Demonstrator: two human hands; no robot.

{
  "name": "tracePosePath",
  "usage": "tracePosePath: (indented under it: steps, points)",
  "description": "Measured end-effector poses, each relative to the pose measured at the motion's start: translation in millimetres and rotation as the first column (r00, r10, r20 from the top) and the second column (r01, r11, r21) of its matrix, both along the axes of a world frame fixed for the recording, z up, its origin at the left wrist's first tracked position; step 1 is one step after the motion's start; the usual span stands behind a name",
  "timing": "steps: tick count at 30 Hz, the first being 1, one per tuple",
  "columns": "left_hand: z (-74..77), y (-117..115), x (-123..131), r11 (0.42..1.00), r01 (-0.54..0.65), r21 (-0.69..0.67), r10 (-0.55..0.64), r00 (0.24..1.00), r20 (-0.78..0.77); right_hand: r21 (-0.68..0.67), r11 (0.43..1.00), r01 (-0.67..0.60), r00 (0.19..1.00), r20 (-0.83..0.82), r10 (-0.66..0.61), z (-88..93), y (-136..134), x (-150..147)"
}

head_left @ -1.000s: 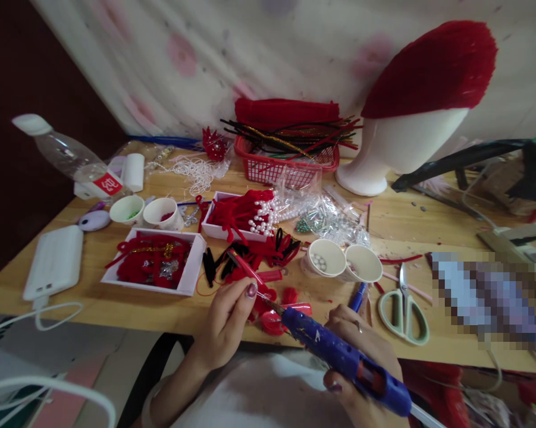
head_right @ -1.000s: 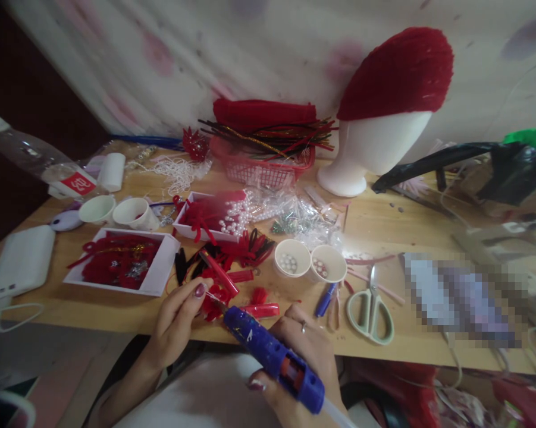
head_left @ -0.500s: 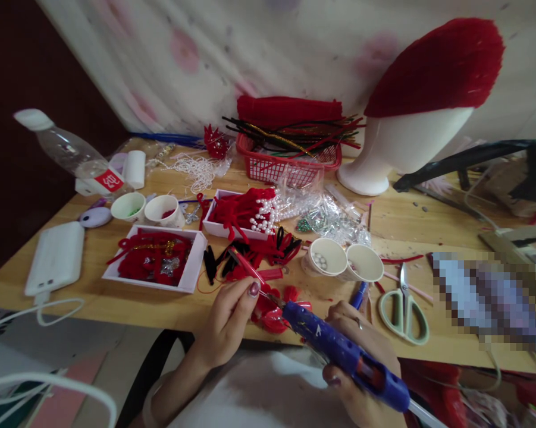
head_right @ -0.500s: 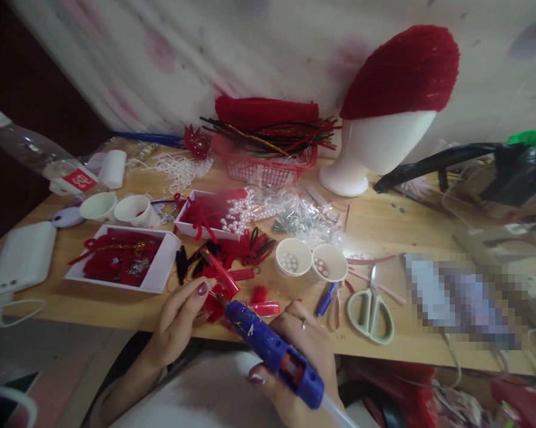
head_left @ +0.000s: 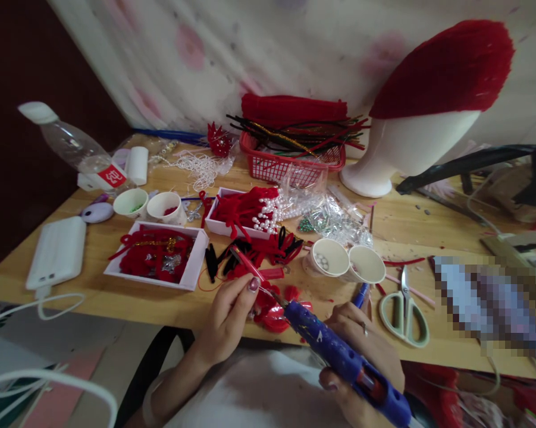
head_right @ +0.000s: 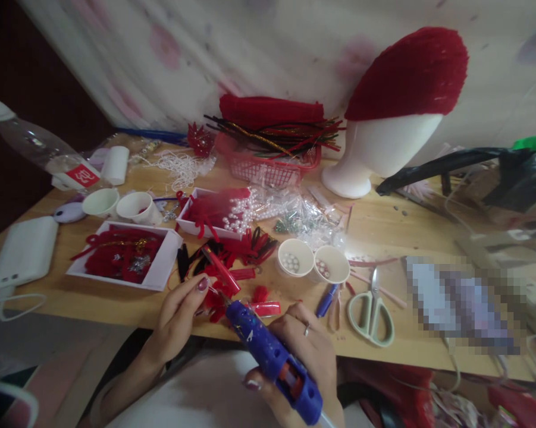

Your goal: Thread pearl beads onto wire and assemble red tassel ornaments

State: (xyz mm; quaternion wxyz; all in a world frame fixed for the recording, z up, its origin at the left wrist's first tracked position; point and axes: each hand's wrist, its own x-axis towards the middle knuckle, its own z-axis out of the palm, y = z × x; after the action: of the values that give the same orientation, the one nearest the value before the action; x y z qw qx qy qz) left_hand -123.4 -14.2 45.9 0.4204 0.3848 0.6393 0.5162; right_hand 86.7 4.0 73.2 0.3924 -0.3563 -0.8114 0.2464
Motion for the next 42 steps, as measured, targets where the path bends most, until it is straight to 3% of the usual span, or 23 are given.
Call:
tracePosePath:
  steps: [5,12,17,28,34,42]
  points:
    - [-6.1,-2.2,-0.9,0.997,-0.063,-0.048,0.064,0.998,0.013,-0.025,0.999,-0.034,0.999,-0.025,0.033,-1.8,-0.5,-2.3]
    - [-6.3,2.2,-8.0,0.998,0.057,0.0,-0.057,0.998,-0.001,-0.028,0.999,-0.02,0.999,-0.046,0.019,1.1,-0.9,-2.7]
    - [-3.4,1.6,-6.0,0.999,0.034,0.011,-0.034,0.999,-0.011,-0.037,0.997,-0.062,0.998,-0.033,0.061,-0.1,-0.4,-2.0]
    - [-3.9,3.9,-9.1,0.993,0.112,0.042,-0.111,0.993,-0.035,-0.019,0.999,-0.049,0.999,-0.019,0.049,1.9,-0.1,0.4]
    - [-7.7,1.3,-11.7,0.998,0.068,0.018,-0.067,0.998,-0.021,0.007,0.999,-0.033,0.999,-0.001,0.033,4.7,-0.2,-0.8]
    - [-5.8,-0.7,-11.8,0.967,0.203,0.157,-0.182,0.973,-0.141,-0.048,0.999,-0.002,1.0,-0.023,0.0,2.2,0.7,-7.4]
